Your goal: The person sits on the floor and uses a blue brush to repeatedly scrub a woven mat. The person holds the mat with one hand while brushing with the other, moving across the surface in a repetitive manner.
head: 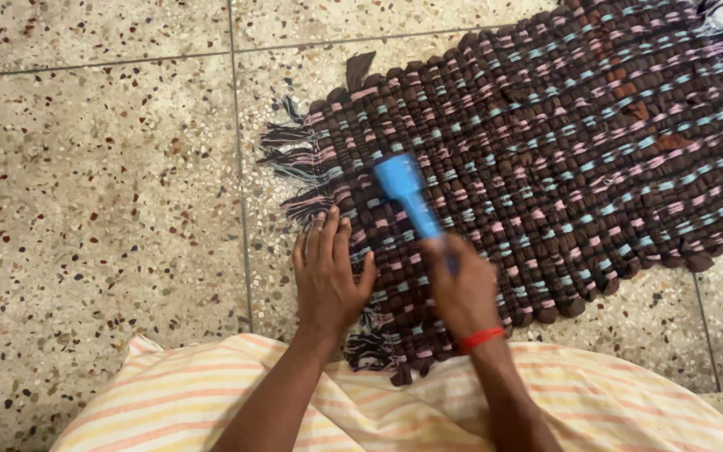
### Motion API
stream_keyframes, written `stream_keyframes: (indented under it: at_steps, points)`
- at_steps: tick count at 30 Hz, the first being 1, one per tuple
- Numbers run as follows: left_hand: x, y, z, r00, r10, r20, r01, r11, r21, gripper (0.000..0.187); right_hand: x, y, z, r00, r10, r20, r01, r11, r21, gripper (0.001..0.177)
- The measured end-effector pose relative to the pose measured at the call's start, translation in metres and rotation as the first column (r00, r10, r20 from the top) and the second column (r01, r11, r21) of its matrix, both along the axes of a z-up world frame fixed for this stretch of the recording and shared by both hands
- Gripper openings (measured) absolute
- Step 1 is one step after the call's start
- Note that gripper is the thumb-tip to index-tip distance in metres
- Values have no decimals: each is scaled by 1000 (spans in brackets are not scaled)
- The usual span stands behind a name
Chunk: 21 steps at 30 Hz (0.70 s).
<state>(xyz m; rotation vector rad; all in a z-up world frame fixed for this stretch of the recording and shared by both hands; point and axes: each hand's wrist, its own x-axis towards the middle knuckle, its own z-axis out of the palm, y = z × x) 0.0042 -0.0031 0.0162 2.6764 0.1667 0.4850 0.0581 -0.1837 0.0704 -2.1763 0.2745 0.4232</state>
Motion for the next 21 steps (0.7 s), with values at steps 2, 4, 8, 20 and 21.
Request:
stream_keyframes:
  at_steps: [2,4,8,20,21]
  points:
    - [0,0,0,1000,4,7,-4,1000,-9,56,10,-9,5,963,-17,270,38,997,-72,31]
    - [1,0,0,1000,3,24,-3,1000,-5,56,10,-9,9,963,-30,268,42,998,-36,31]
    - [0,0,-1,996,58,60,-56,998,-31,55,-14,25,8,974,203,100,-213,972,101,30]
    - [54,21,-8,976,170,135,-150,978,-144,51,-17,18,3,966,169,194,-182,982,49,34]
    - [60,28,-11,986,135,94,-131,990,-42,56,-16,19,0,968,152,199,-164,985,45,34]
